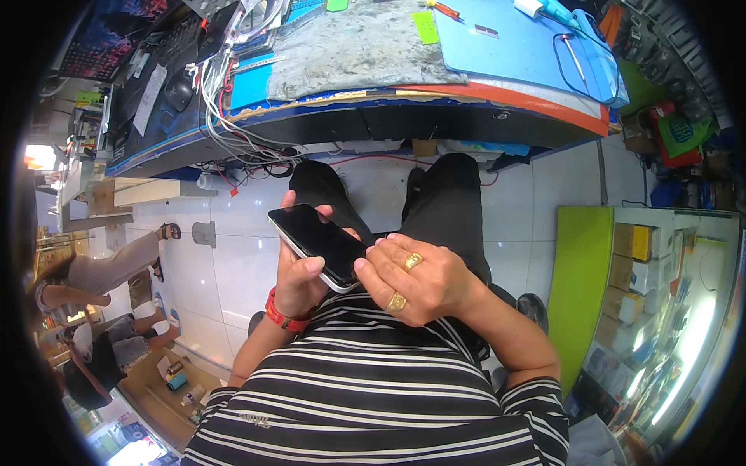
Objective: The person unboxes a replacement part from bubble wrap and proceeds to remove the screen from a mobile phone using a tool and their hands.
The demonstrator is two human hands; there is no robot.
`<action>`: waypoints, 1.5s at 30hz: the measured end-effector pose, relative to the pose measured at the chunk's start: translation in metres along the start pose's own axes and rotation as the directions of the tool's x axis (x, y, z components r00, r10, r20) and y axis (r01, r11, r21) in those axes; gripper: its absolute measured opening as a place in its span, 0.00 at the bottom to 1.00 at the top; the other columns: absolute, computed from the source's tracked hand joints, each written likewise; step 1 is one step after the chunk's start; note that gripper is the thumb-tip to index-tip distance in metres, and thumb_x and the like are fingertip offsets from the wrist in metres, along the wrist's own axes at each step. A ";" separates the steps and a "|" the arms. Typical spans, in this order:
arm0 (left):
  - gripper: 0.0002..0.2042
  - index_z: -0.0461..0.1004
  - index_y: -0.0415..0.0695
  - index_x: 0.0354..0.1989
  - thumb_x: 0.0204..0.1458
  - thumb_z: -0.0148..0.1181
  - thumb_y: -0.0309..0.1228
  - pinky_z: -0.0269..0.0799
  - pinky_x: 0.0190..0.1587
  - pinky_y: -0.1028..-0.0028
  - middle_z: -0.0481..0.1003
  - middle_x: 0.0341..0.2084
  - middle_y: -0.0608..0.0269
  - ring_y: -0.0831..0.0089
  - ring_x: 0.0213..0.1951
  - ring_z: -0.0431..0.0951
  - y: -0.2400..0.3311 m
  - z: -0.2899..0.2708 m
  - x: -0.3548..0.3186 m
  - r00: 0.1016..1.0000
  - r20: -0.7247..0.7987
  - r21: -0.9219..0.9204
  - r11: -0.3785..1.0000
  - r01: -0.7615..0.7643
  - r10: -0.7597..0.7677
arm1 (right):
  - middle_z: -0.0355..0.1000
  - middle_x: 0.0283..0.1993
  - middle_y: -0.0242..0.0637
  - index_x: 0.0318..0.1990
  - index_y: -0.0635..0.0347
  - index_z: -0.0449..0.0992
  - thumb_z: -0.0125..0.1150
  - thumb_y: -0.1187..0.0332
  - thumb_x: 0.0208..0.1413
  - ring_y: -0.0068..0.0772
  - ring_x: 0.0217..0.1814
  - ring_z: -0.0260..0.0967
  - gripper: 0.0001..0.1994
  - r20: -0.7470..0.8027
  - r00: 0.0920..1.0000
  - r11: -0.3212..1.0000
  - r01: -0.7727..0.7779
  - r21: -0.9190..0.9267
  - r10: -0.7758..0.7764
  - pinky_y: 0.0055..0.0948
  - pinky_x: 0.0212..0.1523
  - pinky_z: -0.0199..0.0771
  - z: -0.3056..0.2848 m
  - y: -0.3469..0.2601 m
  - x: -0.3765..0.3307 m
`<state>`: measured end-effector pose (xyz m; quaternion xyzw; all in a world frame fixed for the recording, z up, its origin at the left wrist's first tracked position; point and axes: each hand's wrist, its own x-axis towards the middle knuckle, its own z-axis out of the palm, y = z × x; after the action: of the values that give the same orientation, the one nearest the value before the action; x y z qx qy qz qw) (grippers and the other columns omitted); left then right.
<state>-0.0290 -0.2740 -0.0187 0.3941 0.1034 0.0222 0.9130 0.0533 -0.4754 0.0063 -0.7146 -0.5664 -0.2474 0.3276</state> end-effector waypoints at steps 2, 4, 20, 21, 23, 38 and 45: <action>0.53 0.40 0.59 0.77 0.46 0.72 0.28 0.79 0.57 0.51 0.64 0.61 0.56 0.47 0.55 0.77 0.000 0.002 0.000 1.000 0.004 -0.024 1.000 -0.010 0.010 | 0.80 0.33 0.42 0.45 0.66 0.78 0.68 0.72 0.51 0.38 0.36 0.83 0.14 -0.020 1.000 1.000 0.000 0.001 0.000 0.36 0.41 0.87 0.002 0.001 -0.002; 0.55 0.39 0.59 0.78 0.44 0.73 0.28 0.79 0.56 0.51 0.63 0.63 0.55 0.48 0.55 0.77 0.002 0.004 0.001 0.999 -0.028 -0.016 0.999 -0.030 0.029 | 0.80 0.37 0.41 0.46 0.65 0.78 0.70 0.69 0.51 0.38 0.37 0.82 0.16 0.006 1.000 0.999 0.007 -0.031 -0.007 0.36 0.41 0.87 0.002 0.003 -0.004; 0.72 0.11 0.52 0.74 0.42 0.79 0.22 0.77 0.55 0.62 0.52 0.64 0.48 0.59 0.58 0.73 0.013 -0.002 0.002 0.809 0.522 0.535 0.635 -0.558 0.271 | 0.68 0.58 0.51 0.66 0.69 0.66 0.79 0.52 0.47 0.54 0.59 0.67 0.43 0.558 0.634 0.486 -0.771 0.411 0.535 0.45 0.59 0.70 -0.007 -0.017 0.002; 0.73 0.10 0.51 0.73 0.42 0.80 0.23 0.76 0.57 0.62 0.53 0.64 0.48 0.60 0.58 0.73 0.015 -0.002 0.001 0.792 0.554 0.577 0.567 -0.588 0.257 | 0.68 0.58 0.51 0.66 0.69 0.66 0.79 0.52 0.47 0.54 0.59 0.67 0.43 0.558 0.635 0.486 -0.771 0.412 0.534 0.45 0.59 0.70 -0.007 -0.017 0.002; 0.73 0.09 0.49 0.73 0.42 0.81 0.24 0.75 0.58 0.63 0.53 0.63 0.48 0.60 0.58 0.73 0.017 -0.002 -0.001 0.799 0.552 0.609 0.540 -0.581 0.237 | 0.69 0.56 0.48 0.64 0.67 0.68 0.82 0.52 0.42 0.49 0.58 0.69 0.45 0.524 0.677 0.610 -0.721 0.329 0.517 0.44 0.55 0.73 -0.009 -0.015 0.003; 0.51 0.48 0.42 0.74 0.54 0.60 0.67 0.59 0.73 0.57 0.58 0.70 0.49 0.59 0.72 0.61 0.028 -0.001 -0.028 0.930 0.312 0.131 0.978 0.160 -0.194 | 0.72 0.55 0.47 0.56 0.62 0.72 0.80 0.68 0.31 0.50 0.53 0.76 0.38 0.374 0.826 0.789 -0.538 0.297 0.422 0.40 0.47 0.81 -0.012 -0.001 -0.012; 0.28 0.61 0.38 0.61 0.67 0.53 0.51 0.78 0.57 0.64 0.72 0.49 0.58 0.74 0.50 0.78 0.040 -0.025 0.000 0.606 0.496 0.147 0.748 0.648 -0.622 | 0.72 0.53 0.45 0.54 0.62 0.75 0.77 0.75 0.26 0.51 0.56 0.77 0.37 0.330 0.936 0.907 -0.240 0.346 0.122 0.41 0.49 0.84 -0.015 0.007 0.000</action>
<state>-0.0328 -0.2284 -0.0064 0.3008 -0.0125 -0.4067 0.8625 0.0605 -0.4875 0.0145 -0.7165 -0.5772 0.0104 0.3917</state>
